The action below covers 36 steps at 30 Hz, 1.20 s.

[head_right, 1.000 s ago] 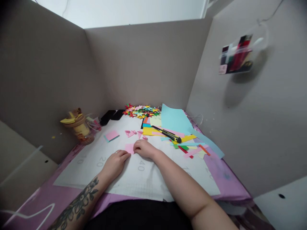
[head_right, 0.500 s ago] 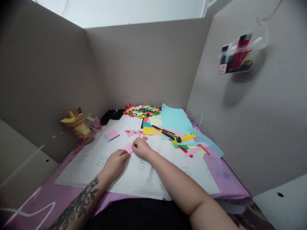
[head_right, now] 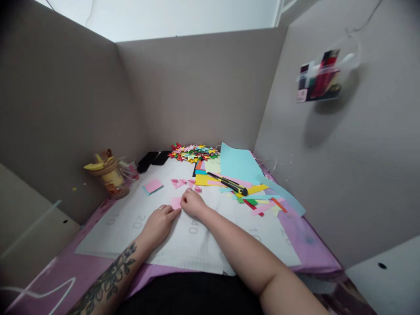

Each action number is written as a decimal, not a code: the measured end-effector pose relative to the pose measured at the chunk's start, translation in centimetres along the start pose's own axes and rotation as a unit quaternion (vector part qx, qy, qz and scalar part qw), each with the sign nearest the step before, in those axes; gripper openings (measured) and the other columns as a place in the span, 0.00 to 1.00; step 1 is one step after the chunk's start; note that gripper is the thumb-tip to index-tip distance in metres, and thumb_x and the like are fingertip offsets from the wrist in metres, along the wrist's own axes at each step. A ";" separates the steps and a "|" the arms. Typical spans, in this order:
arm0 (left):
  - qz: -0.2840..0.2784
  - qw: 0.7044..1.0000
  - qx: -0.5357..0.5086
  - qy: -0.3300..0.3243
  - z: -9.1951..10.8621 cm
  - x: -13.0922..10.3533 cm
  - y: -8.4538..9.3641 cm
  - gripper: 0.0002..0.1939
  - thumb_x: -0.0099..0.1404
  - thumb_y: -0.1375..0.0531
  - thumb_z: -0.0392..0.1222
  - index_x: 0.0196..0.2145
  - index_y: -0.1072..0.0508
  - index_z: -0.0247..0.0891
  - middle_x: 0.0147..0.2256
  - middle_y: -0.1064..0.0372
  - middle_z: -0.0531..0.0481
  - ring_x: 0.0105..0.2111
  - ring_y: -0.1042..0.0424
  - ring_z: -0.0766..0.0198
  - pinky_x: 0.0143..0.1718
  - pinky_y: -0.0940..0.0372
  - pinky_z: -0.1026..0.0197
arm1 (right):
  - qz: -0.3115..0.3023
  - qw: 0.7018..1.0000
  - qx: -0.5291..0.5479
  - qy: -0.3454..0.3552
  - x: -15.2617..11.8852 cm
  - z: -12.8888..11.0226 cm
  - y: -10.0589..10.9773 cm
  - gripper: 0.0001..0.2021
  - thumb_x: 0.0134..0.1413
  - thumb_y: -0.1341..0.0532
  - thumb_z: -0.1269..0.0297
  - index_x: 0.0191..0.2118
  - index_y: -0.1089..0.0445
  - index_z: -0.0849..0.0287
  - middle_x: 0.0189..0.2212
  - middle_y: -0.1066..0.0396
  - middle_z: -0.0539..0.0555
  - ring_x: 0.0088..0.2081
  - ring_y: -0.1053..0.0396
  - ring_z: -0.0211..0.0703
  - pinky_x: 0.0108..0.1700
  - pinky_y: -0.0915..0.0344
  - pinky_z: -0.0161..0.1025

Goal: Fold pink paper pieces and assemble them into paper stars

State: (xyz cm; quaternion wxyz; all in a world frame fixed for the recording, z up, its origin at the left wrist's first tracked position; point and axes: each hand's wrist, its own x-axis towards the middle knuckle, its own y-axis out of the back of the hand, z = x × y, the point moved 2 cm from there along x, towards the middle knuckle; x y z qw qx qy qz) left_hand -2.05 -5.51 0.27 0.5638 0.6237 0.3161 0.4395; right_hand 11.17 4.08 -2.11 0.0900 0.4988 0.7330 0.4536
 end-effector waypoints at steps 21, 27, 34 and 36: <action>-0.006 1.000 0.019 0.009 0.2 0.0 0.1 0.13 0.64 0.50 0.35 0.44 0.31 0.41 0.35 0.34 0.46 0.38 0.38 0.57 0.38 0.42 0.56 | 0.001 1.000 -0.019 -0.008 -0.1 -0.6 0.1 0.03 0.46 0.43 0.74 0.26 0.36 0.61 0.29 0.39 0.50 0.30 0.40 0.36 0.32 0.45 0.32; -0.010 1.000 0.016 0.018 0.2 0.1 0.1 0.13 0.64 0.49 0.35 0.44 0.31 0.41 0.34 0.35 0.47 0.38 0.37 0.57 0.38 0.42 0.56 | 0.020 0.998 -0.065 0.010 -1.0 -0.8 0.6 0.07 0.45 0.40 0.69 0.33 0.37 0.58 0.32 0.39 0.51 0.36 0.41 0.41 0.37 0.45 0.36; -0.009 1.000 0.008 0.019 0.2 0.0 0.2 0.12 0.64 0.49 0.35 0.43 0.30 0.42 0.34 0.35 0.47 0.38 0.37 0.58 0.39 0.42 0.57 | 0.073 0.991 -0.112 -0.024 -1.2 -0.3 1.8 0.07 0.48 0.44 0.76 0.35 0.35 0.59 0.36 0.36 0.56 0.42 0.41 0.46 0.43 0.43 0.42; -0.003 1.000 0.004 0.019 0.2 0.0 0.2 0.12 0.64 0.49 0.35 0.43 0.29 0.42 0.34 0.34 0.47 0.38 0.37 0.58 0.39 0.42 0.57 | 0.050 0.996 -0.071 0.027 -1.5 -0.7 2.0 0.10 0.48 0.46 0.79 0.35 0.34 0.60 0.36 0.34 0.56 0.41 0.39 0.44 0.44 0.42 0.40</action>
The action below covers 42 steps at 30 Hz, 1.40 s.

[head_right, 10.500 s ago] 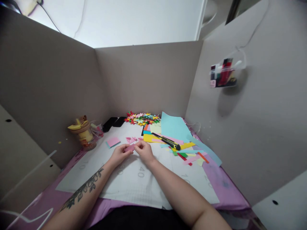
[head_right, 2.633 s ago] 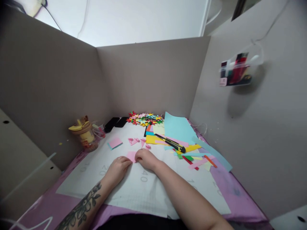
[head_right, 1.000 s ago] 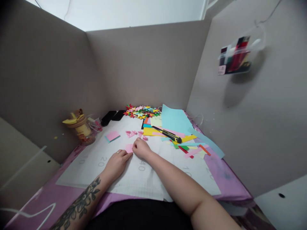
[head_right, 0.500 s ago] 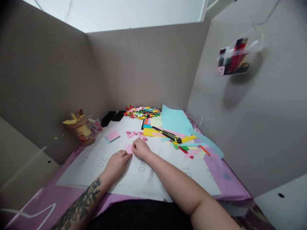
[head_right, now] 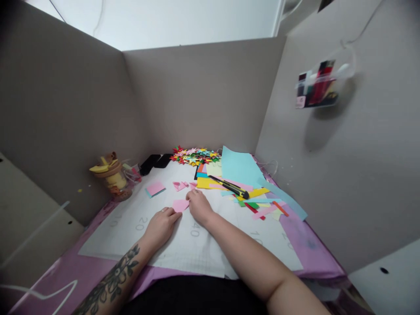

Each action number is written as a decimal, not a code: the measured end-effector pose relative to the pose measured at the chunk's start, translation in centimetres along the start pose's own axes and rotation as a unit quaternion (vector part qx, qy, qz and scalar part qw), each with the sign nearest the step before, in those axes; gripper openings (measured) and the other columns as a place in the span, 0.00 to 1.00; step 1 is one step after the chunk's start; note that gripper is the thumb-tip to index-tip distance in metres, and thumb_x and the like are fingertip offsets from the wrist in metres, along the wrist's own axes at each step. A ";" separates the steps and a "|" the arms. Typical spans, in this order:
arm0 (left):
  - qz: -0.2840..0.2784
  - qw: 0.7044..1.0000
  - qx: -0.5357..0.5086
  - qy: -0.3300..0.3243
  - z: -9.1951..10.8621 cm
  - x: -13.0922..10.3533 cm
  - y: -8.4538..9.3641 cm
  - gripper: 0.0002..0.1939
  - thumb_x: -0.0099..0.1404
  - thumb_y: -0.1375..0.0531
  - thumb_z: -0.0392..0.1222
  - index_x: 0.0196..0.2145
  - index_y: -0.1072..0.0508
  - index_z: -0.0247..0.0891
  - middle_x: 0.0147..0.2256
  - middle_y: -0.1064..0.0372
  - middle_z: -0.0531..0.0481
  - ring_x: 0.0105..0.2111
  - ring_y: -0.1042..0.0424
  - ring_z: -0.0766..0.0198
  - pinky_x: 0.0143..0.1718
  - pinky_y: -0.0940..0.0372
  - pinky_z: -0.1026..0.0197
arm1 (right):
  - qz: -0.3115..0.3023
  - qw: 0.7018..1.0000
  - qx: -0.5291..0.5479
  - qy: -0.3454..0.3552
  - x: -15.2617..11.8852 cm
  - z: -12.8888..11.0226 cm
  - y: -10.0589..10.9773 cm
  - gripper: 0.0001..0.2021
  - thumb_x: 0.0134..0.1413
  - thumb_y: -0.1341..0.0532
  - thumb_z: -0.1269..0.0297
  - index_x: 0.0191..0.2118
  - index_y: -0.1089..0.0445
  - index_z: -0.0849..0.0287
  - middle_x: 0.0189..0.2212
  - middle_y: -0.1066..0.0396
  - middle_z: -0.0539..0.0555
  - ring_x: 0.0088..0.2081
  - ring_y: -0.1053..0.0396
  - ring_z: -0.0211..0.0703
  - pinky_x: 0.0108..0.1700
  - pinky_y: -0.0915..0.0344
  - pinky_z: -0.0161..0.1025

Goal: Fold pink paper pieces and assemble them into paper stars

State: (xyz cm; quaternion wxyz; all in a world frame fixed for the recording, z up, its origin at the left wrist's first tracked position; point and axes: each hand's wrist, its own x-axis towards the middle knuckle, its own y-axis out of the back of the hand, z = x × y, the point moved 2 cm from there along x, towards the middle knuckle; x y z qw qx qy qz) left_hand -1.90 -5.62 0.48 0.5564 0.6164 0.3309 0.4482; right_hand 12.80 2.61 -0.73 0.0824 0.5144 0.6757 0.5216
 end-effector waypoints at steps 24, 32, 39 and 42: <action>0.080 0.977 -0.190 0.049 -3.7 0.6 -0.3 0.10 0.62 0.46 0.39 0.33 0.24 0.37 0.33 0.28 0.46 0.38 0.34 0.60 0.43 0.41 0.57 | -0.119 0.974 0.078 0.173 -1.4 -0.8 -1.2 0.15 0.55 0.47 0.75 0.43 0.27 0.56 0.45 0.30 0.56 0.48 0.36 0.42 0.50 0.38 0.41; 0.065 0.969 -0.219 0.094 -4.1 1.3 -0.3 0.13 0.60 0.48 0.41 0.29 0.25 0.36 0.32 0.28 0.46 0.35 0.33 0.60 0.40 0.41 0.60 | -0.163 0.941 0.065 0.289 -1.2 -0.1 0.4 0.19 0.53 0.47 0.74 0.50 0.32 0.58 0.48 0.32 0.57 0.49 0.36 0.43 0.50 0.38 0.41; -0.022 0.947 -0.298 0.121 -5.5 3.0 -0.3 0.13 0.54 0.47 0.45 0.27 0.26 0.34 0.27 0.30 0.51 0.26 0.35 0.65 0.27 0.43 0.66 | -0.165 0.940 0.070 0.292 -0.7 0.3 0.6 0.20 0.51 0.48 0.75 0.51 0.35 0.60 0.49 0.33 0.59 0.52 0.39 0.45 0.52 0.39 0.45; -0.065 0.941 -0.315 0.104 -5.8 3.5 -0.4 0.13 0.54 0.46 0.45 0.27 0.26 0.33 0.25 0.32 0.52 0.25 0.36 0.66 0.27 0.44 0.66 | -0.169 0.943 0.059 0.280 -1.0 0.3 0.6 0.19 0.52 0.48 0.75 0.51 0.35 0.61 0.51 0.36 0.60 0.56 0.43 0.46 0.56 0.42 0.46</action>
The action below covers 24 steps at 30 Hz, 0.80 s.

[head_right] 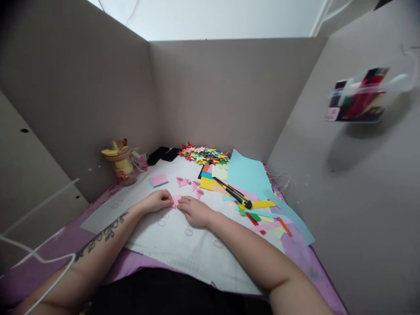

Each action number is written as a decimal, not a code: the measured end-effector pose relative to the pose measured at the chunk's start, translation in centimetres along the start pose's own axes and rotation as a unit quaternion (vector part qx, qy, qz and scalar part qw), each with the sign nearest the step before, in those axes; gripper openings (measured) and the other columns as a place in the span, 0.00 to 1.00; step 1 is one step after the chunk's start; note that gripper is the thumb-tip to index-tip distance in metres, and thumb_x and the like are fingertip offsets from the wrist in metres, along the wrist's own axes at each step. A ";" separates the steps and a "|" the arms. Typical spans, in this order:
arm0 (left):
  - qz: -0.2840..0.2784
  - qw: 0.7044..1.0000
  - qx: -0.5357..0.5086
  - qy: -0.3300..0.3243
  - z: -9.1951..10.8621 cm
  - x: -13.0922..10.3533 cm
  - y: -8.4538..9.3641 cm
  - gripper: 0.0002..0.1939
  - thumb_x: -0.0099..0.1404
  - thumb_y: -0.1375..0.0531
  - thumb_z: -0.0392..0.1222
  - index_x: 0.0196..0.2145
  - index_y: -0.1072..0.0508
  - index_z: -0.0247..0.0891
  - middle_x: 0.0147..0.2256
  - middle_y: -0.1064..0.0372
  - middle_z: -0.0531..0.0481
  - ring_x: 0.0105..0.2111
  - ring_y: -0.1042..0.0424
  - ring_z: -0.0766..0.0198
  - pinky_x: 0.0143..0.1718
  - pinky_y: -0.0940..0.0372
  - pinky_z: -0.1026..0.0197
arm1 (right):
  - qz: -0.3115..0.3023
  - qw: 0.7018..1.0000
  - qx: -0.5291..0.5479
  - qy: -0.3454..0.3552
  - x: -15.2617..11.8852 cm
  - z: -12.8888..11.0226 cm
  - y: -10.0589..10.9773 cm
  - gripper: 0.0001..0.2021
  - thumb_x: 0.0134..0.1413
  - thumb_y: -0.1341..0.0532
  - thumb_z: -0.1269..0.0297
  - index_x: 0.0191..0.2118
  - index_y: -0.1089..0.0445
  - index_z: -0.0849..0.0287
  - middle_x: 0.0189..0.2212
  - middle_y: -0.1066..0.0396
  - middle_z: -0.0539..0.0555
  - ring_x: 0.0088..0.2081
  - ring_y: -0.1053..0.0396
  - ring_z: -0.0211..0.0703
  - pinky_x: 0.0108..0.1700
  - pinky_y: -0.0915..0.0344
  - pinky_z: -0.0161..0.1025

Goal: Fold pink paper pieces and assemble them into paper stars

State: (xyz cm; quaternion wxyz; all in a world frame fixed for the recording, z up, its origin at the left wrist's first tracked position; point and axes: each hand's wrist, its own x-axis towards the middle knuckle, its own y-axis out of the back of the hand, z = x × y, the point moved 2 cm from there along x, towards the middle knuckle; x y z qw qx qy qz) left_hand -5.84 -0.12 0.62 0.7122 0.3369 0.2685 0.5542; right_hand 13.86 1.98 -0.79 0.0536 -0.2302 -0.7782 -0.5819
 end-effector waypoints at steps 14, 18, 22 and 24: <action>0.106 0.990 0.095 -0.003 0.6 -0.2 -0.8 0.11 0.56 0.47 0.44 0.26 0.28 0.37 0.31 0.31 0.50 0.31 0.34 0.64 0.31 0.43 0.65 | -0.023 0.999 0.026 0.002 -0.5 -0.3 0.4 0.22 0.52 0.49 0.75 0.54 0.38 0.59 0.52 0.36 0.58 0.54 0.39 0.43 0.54 0.40 0.42; 0.104 0.989 0.104 0.009 0.6 -0.2 -0.9 0.10 0.56 0.47 0.43 0.26 0.28 0.38 0.32 0.31 0.50 0.31 0.34 0.64 0.30 0.43 0.65 | -0.022 1.000 0.019 -0.002 -0.6 -0.2 0.4 0.20 0.54 0.49 0.73 0.52 0.35 0.59 0.53 0.36 0.58 0.53 0.39 0.43 0.54 0.39 0.42; 0.109 0.987 0.116 0.013 0.9 -0.2 -0.9 0.09 0.56 0.46 0.43 0.26 0.27 0.38 0.31 0.30 0.51 0.31 0.34 0.64 0.30 0.44 0.65 | -0.021 1.000 0.020 0.003 -0.6 -0.2 0.3 0.19 0.54 0.49 0.73 0.51 0.34 0.60 0.52 0.36 0.59 0.53 0.38 0.43 0.53 0.39 0.41; 0.110 0.986 0.121 0.020 1.0 -0.2 -1.0 0.09 0.56 0.46 0.42 0.26 0.27 0.38 0.31 0.31 0.50 0.32 0.34 0.64 0.30 0.44 0.65 | -0.024 0.999 0.021 0.004 -0.5 -0.2 0.3 0.20 0.53 0.49 0.74 0.51 0.34 0.59 0.52 0.36 0.59 0.53 0.39 0.43 0.53 0.39 0.42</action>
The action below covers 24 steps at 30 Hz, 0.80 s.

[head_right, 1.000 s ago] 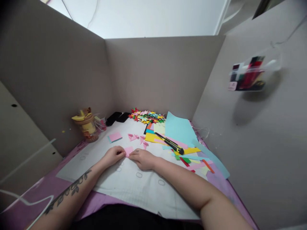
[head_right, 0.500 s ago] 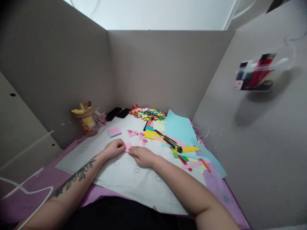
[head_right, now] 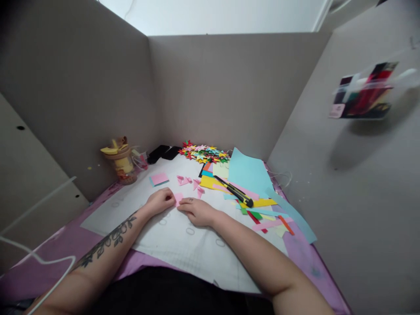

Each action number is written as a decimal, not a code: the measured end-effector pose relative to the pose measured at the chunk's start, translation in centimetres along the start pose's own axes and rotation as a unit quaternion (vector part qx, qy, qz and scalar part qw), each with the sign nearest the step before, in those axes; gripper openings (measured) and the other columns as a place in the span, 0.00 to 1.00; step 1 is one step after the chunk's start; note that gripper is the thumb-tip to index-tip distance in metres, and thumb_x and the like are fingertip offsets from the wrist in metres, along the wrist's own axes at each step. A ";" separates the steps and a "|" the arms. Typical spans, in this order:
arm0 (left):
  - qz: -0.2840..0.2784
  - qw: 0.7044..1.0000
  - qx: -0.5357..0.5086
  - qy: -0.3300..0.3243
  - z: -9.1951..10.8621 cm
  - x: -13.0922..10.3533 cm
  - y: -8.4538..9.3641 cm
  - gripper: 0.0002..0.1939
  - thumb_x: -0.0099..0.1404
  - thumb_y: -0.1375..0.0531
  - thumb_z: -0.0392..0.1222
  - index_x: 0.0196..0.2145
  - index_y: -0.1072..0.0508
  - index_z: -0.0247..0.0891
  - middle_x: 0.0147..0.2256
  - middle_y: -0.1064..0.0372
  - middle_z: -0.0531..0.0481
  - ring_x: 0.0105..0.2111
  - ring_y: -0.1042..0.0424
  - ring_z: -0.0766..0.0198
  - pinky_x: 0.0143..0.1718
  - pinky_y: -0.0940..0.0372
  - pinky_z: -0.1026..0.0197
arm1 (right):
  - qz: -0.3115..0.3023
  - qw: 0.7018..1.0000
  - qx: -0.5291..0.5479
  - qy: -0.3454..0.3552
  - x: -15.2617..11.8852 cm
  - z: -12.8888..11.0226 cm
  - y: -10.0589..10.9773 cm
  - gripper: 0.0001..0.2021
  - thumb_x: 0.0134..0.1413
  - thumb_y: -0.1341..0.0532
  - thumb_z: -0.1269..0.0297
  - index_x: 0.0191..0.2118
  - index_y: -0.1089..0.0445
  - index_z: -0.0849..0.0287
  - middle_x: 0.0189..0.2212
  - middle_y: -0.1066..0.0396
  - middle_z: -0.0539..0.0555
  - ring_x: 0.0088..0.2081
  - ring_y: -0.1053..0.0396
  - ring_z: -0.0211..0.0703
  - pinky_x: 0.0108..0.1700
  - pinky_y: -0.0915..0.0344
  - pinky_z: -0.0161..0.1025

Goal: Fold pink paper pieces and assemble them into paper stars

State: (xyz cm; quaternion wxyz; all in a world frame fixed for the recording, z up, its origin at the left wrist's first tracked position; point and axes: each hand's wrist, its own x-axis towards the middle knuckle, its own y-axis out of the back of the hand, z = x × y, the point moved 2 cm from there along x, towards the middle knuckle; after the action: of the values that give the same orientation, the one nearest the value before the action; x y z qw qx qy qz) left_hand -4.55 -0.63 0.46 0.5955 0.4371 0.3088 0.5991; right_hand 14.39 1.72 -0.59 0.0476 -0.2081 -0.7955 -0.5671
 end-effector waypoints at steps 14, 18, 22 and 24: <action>0.024 0.994 -0.077 -0.073 -1.9 0.3 -0.6 0.09 0.52 0.47 0.31 0.32 0.32 0.37 0.31 0.35 0.50 0.31 0.36 0.64 0.32 0.42 0.64 | -0.011 0.996 -0.066 -0.065 1.9 -0.9 -0.9 0.20 0.55 0.46 0.66 0.54 0.39 0.53 0.44 0.38 0.58 0.47 0.43 0.47 0.49 0.43 0.47; 0.036 0.989 -0.115 -0.088 -2.7 0.4 -1.0 0.12 0.51 0.49 0.27 0.32 0.32 0.36 0.32 0.34 0.50 0.33 0.36 0.64 0.35 0.41 0.64 | -0.002 0.995 -0.070 -0.072 2.3 -0.9 -1.1 0.17 0.54 0.44 0.61 0.51 0.35 0.53 0.41 0.38 0.57 0.45 0.42 0.47 0.46 0.41 0.47; 0.037 0.986 -0.131 -0.093 -2.6 0.2 -1.0 0.13 0.50 0.50 0.26 0.31 0.32 0.37 0.31 0.33 0.51 0.33 0.35 0.65 0.35 0.41 0.64 | 0.029 0.998 -0.040 -0.023 1.6 -0.5 -0.7 0.10 0.55 0.45 0.65 0.41 0.30 0.58 0.39 0.34 0.57 0.44 0.39 0.45 0.47 0.39 0.44; 0.033 0.987 -0.136 -0.084 -2.5 0.1 -0.9 0.11 0.51 0.49 0.27 0.31 0.32 0.37 0.30 0.33 0.51 0.31 0.36 0.65 0.33 0.41 0.65 | 0.050 0.998 -0.026 0.006 0.9 -0.2 -0.4 0.09 0.55 0.46 0.68 0.39 0.30 0.60 0.39 0.32 0.57 0.44 0.37 0.43 0.47 0.38 0.43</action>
State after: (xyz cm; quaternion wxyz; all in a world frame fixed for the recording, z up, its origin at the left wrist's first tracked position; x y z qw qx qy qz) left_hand -6.37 -0.05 -1.45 0.6535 0.4106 0.1583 0.6158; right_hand 13.36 1.69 -0.57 0.0756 -0.2456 -0.7690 -0.5854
